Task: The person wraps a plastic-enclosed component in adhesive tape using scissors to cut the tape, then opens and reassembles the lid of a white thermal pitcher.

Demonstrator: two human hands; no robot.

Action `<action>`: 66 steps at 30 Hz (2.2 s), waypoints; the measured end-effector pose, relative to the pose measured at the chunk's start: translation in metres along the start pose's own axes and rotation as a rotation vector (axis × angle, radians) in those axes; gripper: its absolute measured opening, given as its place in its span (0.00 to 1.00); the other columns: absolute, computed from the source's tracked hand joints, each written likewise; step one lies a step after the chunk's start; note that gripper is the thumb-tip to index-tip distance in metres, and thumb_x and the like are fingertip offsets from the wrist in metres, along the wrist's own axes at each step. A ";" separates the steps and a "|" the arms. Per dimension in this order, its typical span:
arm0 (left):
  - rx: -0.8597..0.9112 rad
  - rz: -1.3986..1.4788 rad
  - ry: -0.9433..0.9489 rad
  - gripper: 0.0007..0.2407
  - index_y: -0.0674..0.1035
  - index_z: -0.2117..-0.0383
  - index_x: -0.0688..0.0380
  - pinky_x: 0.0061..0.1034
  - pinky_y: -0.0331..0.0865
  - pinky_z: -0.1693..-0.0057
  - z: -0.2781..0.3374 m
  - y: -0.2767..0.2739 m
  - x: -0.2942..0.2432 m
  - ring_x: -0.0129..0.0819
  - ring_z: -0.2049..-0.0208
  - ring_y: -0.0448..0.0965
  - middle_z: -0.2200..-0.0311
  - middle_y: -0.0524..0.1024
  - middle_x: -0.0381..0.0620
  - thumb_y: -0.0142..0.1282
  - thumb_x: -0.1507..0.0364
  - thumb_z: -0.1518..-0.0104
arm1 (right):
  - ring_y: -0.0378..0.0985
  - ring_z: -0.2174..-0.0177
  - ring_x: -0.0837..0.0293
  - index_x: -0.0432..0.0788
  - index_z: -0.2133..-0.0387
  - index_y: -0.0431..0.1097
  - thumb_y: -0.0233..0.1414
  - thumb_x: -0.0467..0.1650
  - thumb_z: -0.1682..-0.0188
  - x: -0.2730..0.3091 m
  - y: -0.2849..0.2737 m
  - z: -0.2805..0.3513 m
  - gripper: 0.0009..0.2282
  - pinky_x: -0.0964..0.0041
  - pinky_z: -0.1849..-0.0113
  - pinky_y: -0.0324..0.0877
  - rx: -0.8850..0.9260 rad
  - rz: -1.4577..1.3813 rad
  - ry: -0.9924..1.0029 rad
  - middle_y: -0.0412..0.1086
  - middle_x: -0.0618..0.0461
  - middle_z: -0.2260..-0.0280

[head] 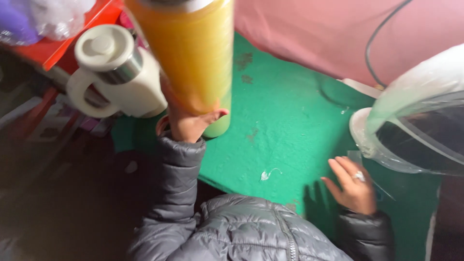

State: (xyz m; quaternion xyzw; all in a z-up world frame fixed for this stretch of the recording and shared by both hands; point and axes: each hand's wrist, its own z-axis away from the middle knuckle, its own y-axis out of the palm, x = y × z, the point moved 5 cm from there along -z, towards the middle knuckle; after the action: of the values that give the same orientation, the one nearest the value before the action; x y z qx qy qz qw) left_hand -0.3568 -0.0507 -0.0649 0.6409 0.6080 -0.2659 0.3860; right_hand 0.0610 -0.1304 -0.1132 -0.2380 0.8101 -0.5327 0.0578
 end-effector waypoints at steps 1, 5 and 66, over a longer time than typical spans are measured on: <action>-0.093 0.058 -0.105 0.53 0.38 0.31 0.56 0.45 0.79 0.43 -0.002 0.001 0.002 0.47 0.44 0.73 0.35 0.61 0.54 0.77 0.73 0.53 | 0.76 0.54 0.42 0.39 0.53 0.74 0.66 0.31 0.63 0.007 0.003 -0.003 0.23 0.51 0.51 0.71 -0.031 -0.048 -0.036 0.73 0.43 0.54; -0.161 -0.338 0.164 0.47 0.49 0.31 0.57 0.38 0.68 0.32 0.004 -0.007 0.009 0.40 0.39 0.69 0.38 0.62 0.51 0.79 0.72 0.53 | 0.76 0.53 0.41 0.39 0.52 0.72 0.66 0.29 0.64 0.023 0.020 -0.013 0.24 0.49 0.50 0.70 -0.083 -0.164 -0.160 0.72 0.41 0.53; -0.305 -0.992 0.124 0.09 0.83 0.59 0.54 0.35 0.73 0.42 0.082 -0.119 -0.048 0.47 0.47 0.79 0.49 0.78 0.51 0.69 0.69 0.43 | 0.77 0.74 0.51 0.44 0.60 0.78 0.63 0.27 0.53 0.015 0.062 0.013 0.09 0.60 0.68 0.71 -0.046 -0.233 -0.032 0.73 0.45 0.74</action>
State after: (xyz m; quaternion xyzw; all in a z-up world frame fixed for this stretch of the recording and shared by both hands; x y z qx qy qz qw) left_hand -0.4690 -0.1493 -0.0924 0.2268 0.8920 -0.2869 0.2658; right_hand 0.0325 -0.1279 -0.1719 -0.3401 0.7879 -0.5133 0.0029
